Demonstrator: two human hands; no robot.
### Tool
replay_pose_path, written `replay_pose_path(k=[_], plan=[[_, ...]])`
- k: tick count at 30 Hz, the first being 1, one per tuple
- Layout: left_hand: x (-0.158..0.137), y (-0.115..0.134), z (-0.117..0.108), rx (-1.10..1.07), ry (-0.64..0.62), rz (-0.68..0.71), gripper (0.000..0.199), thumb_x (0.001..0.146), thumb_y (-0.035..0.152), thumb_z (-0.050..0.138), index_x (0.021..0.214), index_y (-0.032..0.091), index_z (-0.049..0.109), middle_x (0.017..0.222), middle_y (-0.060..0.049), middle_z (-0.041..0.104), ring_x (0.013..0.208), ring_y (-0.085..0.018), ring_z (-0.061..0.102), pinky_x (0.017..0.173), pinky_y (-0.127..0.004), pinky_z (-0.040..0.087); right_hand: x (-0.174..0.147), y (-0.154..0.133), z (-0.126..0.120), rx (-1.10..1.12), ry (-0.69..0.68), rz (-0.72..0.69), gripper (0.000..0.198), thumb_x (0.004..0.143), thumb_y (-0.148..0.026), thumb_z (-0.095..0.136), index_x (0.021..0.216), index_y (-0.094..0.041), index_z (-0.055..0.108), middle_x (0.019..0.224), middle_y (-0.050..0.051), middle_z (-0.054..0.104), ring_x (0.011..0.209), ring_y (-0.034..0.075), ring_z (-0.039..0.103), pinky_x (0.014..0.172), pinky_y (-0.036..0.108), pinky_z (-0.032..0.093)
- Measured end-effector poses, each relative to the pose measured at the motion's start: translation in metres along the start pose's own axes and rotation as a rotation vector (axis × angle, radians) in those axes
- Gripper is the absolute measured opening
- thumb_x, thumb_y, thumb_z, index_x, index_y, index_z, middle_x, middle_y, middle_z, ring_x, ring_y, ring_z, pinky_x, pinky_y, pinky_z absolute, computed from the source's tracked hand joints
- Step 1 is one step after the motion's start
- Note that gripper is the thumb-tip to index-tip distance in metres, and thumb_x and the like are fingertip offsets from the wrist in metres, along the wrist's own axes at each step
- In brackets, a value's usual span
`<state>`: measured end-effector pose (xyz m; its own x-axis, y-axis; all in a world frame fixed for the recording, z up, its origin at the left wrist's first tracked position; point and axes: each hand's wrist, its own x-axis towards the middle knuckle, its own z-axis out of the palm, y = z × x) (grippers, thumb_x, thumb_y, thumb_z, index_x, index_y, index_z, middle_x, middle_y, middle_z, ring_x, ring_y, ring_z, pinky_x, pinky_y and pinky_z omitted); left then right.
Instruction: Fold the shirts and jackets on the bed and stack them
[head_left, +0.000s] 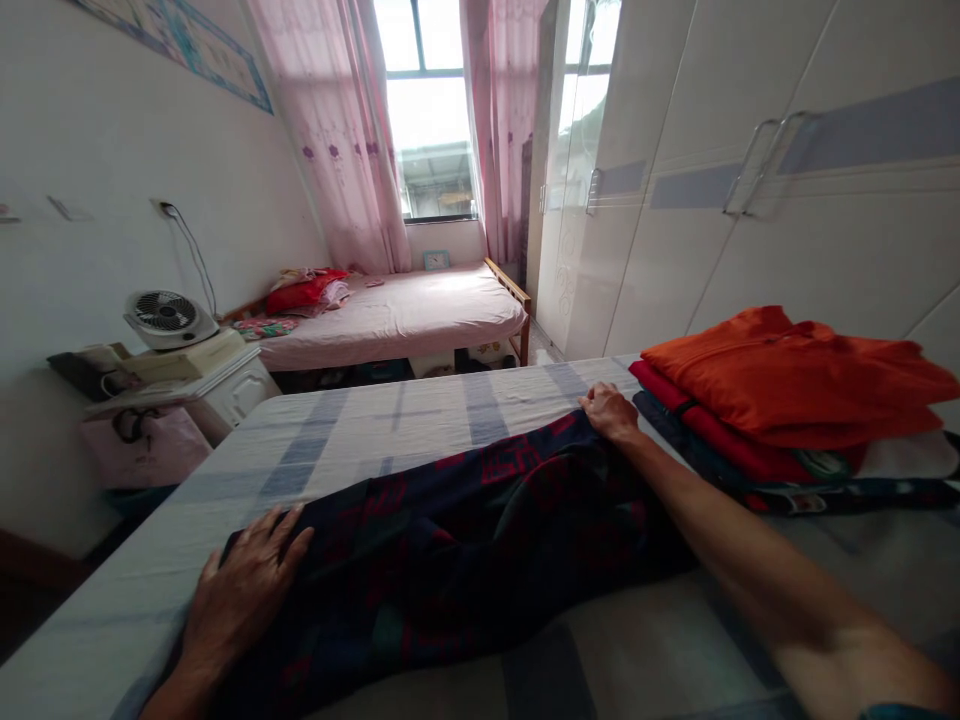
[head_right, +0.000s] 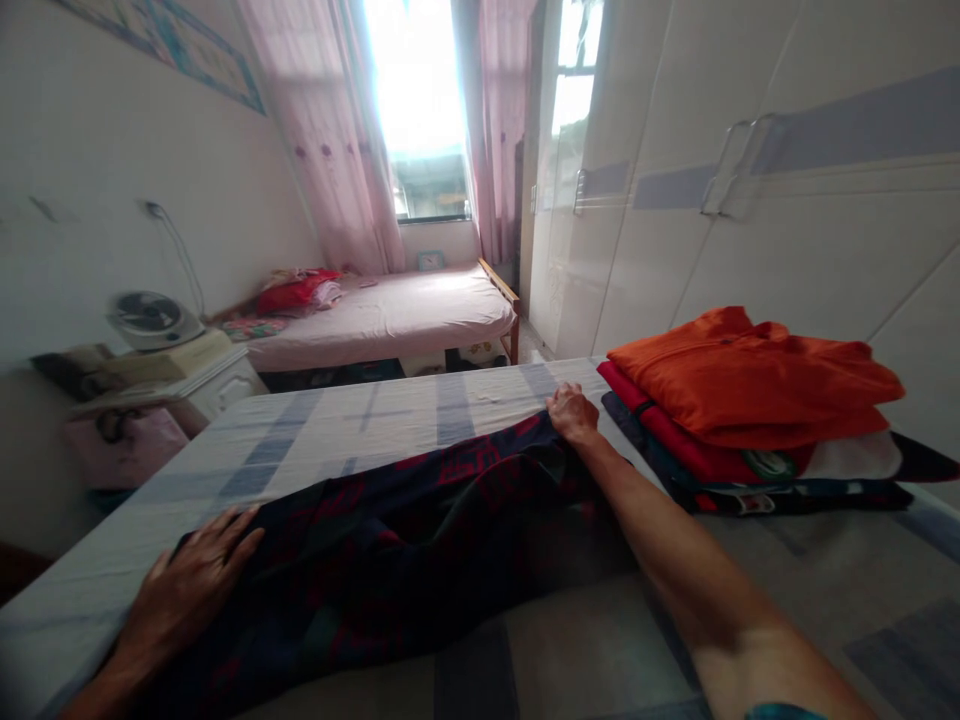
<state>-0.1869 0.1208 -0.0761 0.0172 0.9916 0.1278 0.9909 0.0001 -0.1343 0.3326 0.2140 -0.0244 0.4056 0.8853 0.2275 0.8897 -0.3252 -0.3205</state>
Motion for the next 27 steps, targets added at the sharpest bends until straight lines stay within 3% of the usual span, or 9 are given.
replay_pose_path(k=[2,6,9,12,17,20,22,24,27], plan=[[0.001,0.001,0.0,-0.034,0.005,-0.026,0.059,0.091,0.043,0.016,0.141,0.021,0.038,0.147,-0.009,0.038,0.135,-0.027,0.032,0.105,-0.056,0.028,-0.01,0.004,-0.01,0.041,0.023,-0.106,0.03,0.089,-0.035,0.042,0.104,-0.019,0.063,0.116,0.01,0.062,0.099,0.019,0.061,0.08,0.027,0.043],[0.001,0.005,-0.011,-0.091,-0.016,-0.05,0.058,0.091,0.045,0.019,0.14,0.02,0.04,0.147,-0.011,0.038,0.135,-0.031,0.032,0.104,-0.06,0.027,-0.032,0.02,-0.012,0.211,-0.124,-0.331,0.024,0.086,-0.033,0.046,0.09,-0.021,0.067,0.101,0.003,0.069,0.095,0.017,0.061,0.086,0.025,0.041],[-0.009,0.027,-0.036,-0.14,0.056,-0.013,0.06,0.089,0.046,0.029,0.137,0.013,0.044,0.142,-0.016,0.043,0.133,-0.035,0.034,0.105,-0.06,0.027,-0.04,0.032,0.0,0.279,-0.165,-0.31,0.028,0.086,-0.032,0.043,0.088,-0.021,0.068,0.098,0.004,0.07,0.094,0.018,0.063,0.084,0.027,0.044],[-0.029,0.071,-0.068,-0.365,0.097,0.18,0.058,0.089,0.048,0.036,0.137,0.017,0.043,0.142,-0.011,0.045,0.132,-0.026,0.038,0.109,-0.044,0.031,-0.041,0.036,0.007,0.338,-0.148,-0.262,0.03,0.086,-0.036,0.042,0.092,-0.021,0.068,0.097,0.003,0.071,0.094,0.019,0.063,0.083,0.029,0.045],[-0.05,0.139,-0.085,-0.644,-0.058,0.407,0.054,0.085,0.04,0.051,0.137,0.026,0.043,0.142,-0.007,0.045,0.127,-0.022,0.046,0.104,-0.036,0.04,-0.049,0.025,-0.02,0.43,-0.187,-0.395,0.033,0.085,-0.04,0.046,0.095,-0.019,0.068,0.103,0.005,0.069,0.099,0.021,0.06,0.091,0.031,0.042],[-0.049,0.151,-0.084,-0.705,-0.066,0.296,0.056,0.082,0.03,0.055,0.136,0.021,0.043,0.129,-0.01,0.055,0.117,-0.024,0.053,0.1,-0.04,0.042,-0.055,0.021,-0.049,0.466,-0.428,-0.512,0.04,0.085,-0.049,0.047,0.104,-0.021,0.067,0.112,0.004,0.066,0.104,0.022,0.058,0.092,0.031,0.042],[-0.052,0.154,-0.091,-0.756,-0.125,0.254,0.042,0.08,0.023,0.054,0.122,0.019,0.056,0.113,-0.009,0.063,0.105,-0.023,0.059,0.093,-0.038,0.045,-0.058,0.021,-0.062,0.448,-0.564,-0.556,0.044,0.08,-0.053,0.054,0.112,-0.024,0.065,0.12,0.003,0.062,0.11,0.023,0.056,0.095,0.031,0.042],[-0.061,0.157,-0.106,-0.853,-0.245,0.352,0.024,0.079,0.017,0.054,0.1,0.02,0.065,0.095,-0.005,0.066,0.09,-0.018,0.062,0.082,-0.03,0.047,-0.06,0.022,-0.068,0.42,-0.646,-0.592,0.049,0.076,-0.053,0.06,0.117,-0.027,0.062,0.123,0.002,0.06,0.113,0.023,0.054,0.097,0.031,0.041],[-0.086,0.17,-0.131,-1.098,-0.427,0.655,0.01,0.078,0.019,0.06,0.083,0.021,0.068,0.077,-0.002,0.063,0.069,-0.012,0.059,0.062,-0.021,0.044,-0.062,0.023,-0.068,0.42,-0.687,-0.651,0.044,0.076,-0.047,0.06,0.115,-0.028,0.063,0.123,0.001,0.06,0.115,0.022,0.053,0.099,0.031,0.039]])
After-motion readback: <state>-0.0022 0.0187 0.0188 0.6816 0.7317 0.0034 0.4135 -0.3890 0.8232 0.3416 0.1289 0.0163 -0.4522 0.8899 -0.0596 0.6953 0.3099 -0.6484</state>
